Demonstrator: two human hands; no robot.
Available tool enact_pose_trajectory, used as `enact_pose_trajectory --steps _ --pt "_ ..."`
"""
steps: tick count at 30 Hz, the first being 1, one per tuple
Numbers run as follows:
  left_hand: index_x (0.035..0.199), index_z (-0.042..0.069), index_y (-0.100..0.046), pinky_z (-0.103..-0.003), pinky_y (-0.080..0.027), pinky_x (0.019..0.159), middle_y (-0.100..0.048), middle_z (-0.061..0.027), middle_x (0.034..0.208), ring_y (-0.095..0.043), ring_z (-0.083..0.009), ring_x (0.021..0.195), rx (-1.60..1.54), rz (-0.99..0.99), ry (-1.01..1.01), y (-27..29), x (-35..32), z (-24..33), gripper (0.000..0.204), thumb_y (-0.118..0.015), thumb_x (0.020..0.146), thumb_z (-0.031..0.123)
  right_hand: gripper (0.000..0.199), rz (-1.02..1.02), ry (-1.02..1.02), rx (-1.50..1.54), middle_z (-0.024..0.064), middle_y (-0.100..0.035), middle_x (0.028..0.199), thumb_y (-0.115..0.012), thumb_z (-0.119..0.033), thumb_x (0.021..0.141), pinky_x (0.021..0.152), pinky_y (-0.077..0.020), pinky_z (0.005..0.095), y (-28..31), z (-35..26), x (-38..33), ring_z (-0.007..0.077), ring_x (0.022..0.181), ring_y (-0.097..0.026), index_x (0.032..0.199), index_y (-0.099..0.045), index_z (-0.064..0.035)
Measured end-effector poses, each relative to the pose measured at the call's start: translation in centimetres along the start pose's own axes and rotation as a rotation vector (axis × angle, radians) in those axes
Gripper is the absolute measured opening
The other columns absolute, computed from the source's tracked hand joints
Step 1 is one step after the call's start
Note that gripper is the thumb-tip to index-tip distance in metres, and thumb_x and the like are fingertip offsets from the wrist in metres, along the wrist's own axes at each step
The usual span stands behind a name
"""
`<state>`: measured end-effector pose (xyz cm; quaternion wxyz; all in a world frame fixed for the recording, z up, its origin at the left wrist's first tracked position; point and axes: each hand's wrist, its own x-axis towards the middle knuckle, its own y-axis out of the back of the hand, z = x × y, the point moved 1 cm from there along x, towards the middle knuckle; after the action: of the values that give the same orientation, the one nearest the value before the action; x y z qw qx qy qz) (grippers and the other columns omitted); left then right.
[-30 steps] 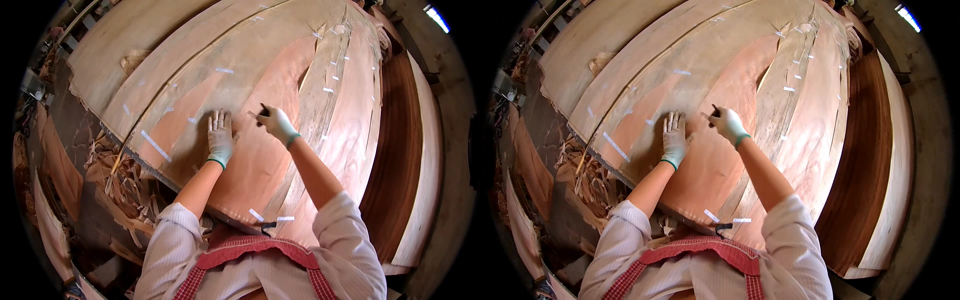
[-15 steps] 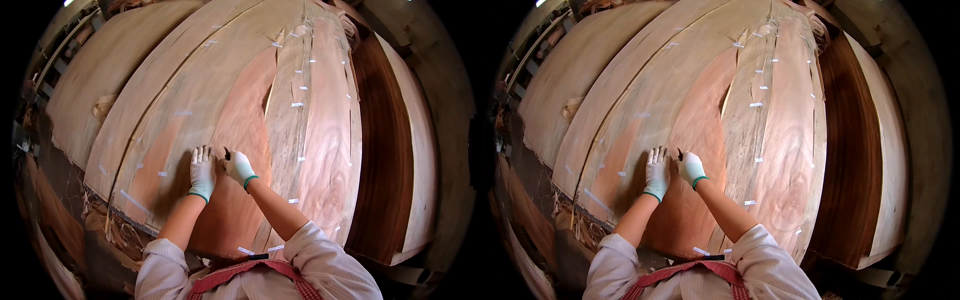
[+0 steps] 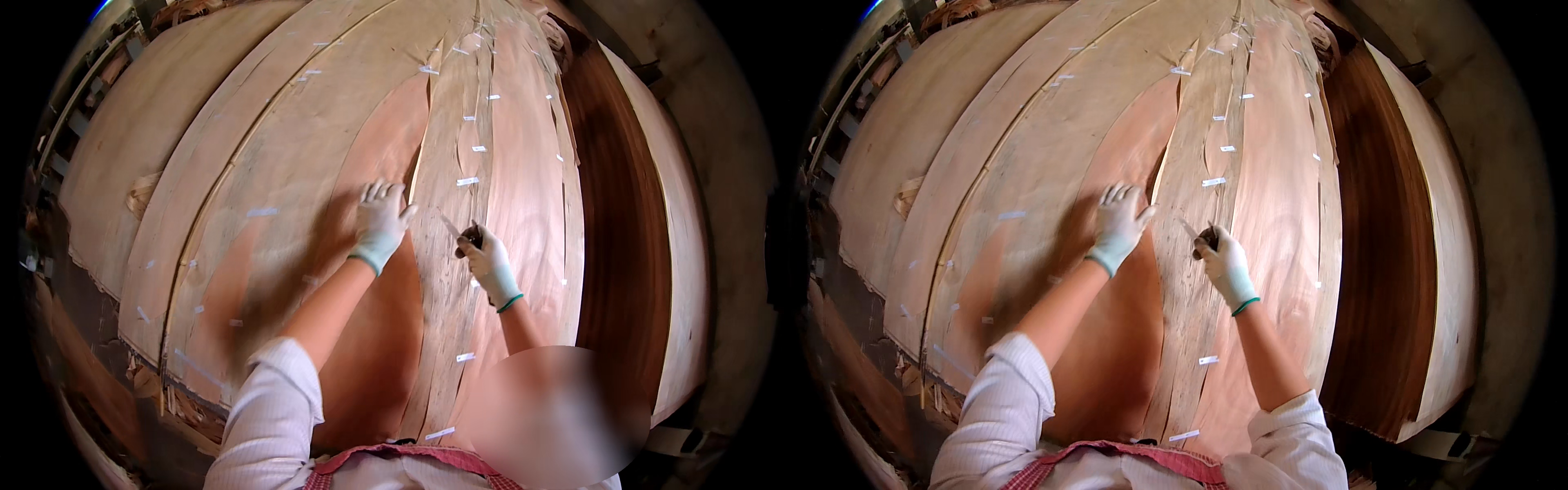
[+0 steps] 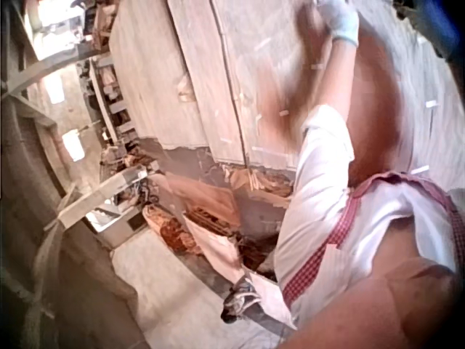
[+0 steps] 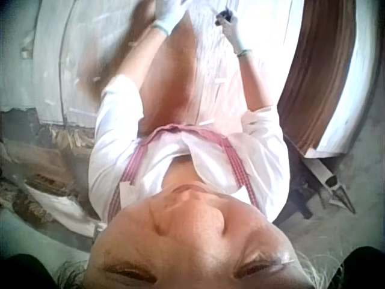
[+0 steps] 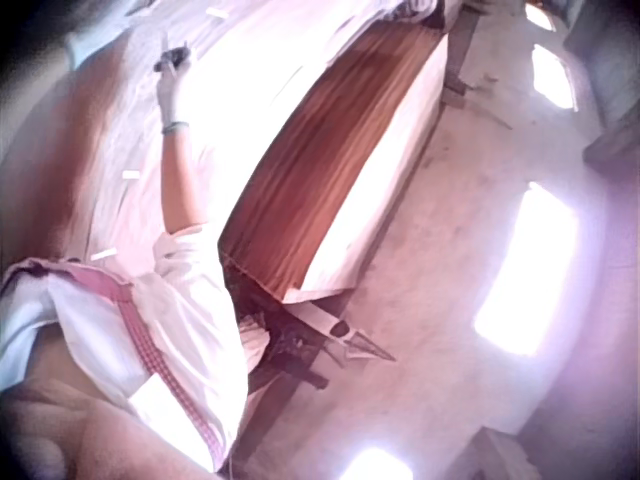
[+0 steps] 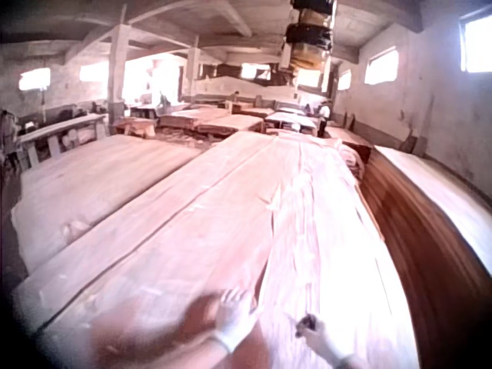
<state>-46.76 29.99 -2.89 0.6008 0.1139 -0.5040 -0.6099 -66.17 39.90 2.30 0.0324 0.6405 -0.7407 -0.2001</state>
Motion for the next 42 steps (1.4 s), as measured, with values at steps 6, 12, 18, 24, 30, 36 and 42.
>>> enact_pose_trajectory --steps 6,12,18,24,30,36,42 --pt "0.093 0.011 -0.058 -0.041 -0.041 0.093 -0.062 -0.0092 0.095 -0.056 -0.0275 0.100 0.113 -0.135 0.217 -6.7 5.1 -0.9 0.034 -0.074 0.074 0.035 0.013 -0.048 0.072 -0.179 0.0055 -0.062 0.071 -0.059 -0.012 0.088 0.061 -0.0442 0.0291 1.9 1.8 10.0 0.0127 0.064 -0.057 0.089 -0.057 0.0007" --pt "0.119 0.007 -0.054 -0.043 -0.038 0.100 -0.059 -0.0146 0.117 -0.050 -0.0313 0.117 -0.005 0.146 0.171 -6.5 4.4 -1.4 0.045 -0.070 0.079 0.022 0.025 -0.269 -0.029 -0.198 0.0100 -0.067 0.073 -0.062 -0.017 0.085 0.058 -0.0454 0.0289 -3.1 -0.2 19.6 0.0148 0.062 -0.058 0.100 -0.065 0.0028" --pt "0.124 0.006 -0.056 -0.045 -0.028 0.110 -0.051 -0.0171 0.133 -0.044 -0.0340 0.126 0.226 -0.062 -0.051 -7.7 4.6 -1.8 0.038 -0.051 0.089 0.018 0.039 -0.152 -0.126 -0.714 0.0234 -0.067 0.086 -0.066 -0.035 0.080 0.071 -0.0520 0.0393 -4.9 0.6 23.1 0.0356 0.079 -0.066 0.087 -0.070 0.0034" --pt "0.137 0.009 -0.046 -0.054 -0.012 0.114 -0.043 -0.0170 0.143 -0.036 -0.0365 0.134 0.471 -0.451 0.017 -7.2 6.6 1.2 0.046 -0.036 0.095 0.024 0.035 0.039 -0.008 -0.599 0.0270 -0.066 0.086 -0.062 -0.031 0.084 0.073 -0.0512 0.0436 -3.9 3.9 17.6 0.0402 0.083 -0.065 0.090 -0.067 0.0036" --pt "0.123 0.013 -0.056 -0.051 -0.017 0.113 -0.038 -0.0266 0.142 -0.032 -0.0406 0.135 0.106 -0.052 0.000 -5.1 6.8 -6.4 0.040 -0.052 0.090 0.035 0.013 0.001 0.133 -0.021 0.0053 -0.066 0.078 -0.054 -0.007 0.088 0.055 -0.0434 0.0239 -1.9 -2.6 14.4 0.0108 0.061 -0.055 0.096 -0.058 0.0022" --pt "0.143 0.001 -0.027 -0.042 -0.023 0.114 -0.032 -0.0159 0.149 -0.031 -0.0315 0.138 0.265 0.005 0.150 -1.8 8.9 -14.3 0.071 -0.062 0.086 0.027 0.021 -0.262 0.324 -0.180 0.0132 -0.066 0.078 -0.059 -0.012 0.085 0.066 -0.0472 0.0318 -11.6 -5.5 25.8 0.0205 0.071 -0.063 0.095 -0.059 0.0055" --pt "0.141 0.002 -0.032 -0.040 -0.031 0.110 -0.046 -0.0187 0.138 -0.045 -0.0303 0.128 0.059 -0.106 0.055 -3.6 10.9 -15.3 0.055 -0.049 0.089 0.011 0.031 -0.252 0.109 -0.826 0.0258 -0.066 0.092 -0.064 -0.023 0.078 0.075 -0.0524 0.0396 -17.9 -7.4 34.2 0.0375 0.088 -0.066 0.093 -0.067 0.0034"
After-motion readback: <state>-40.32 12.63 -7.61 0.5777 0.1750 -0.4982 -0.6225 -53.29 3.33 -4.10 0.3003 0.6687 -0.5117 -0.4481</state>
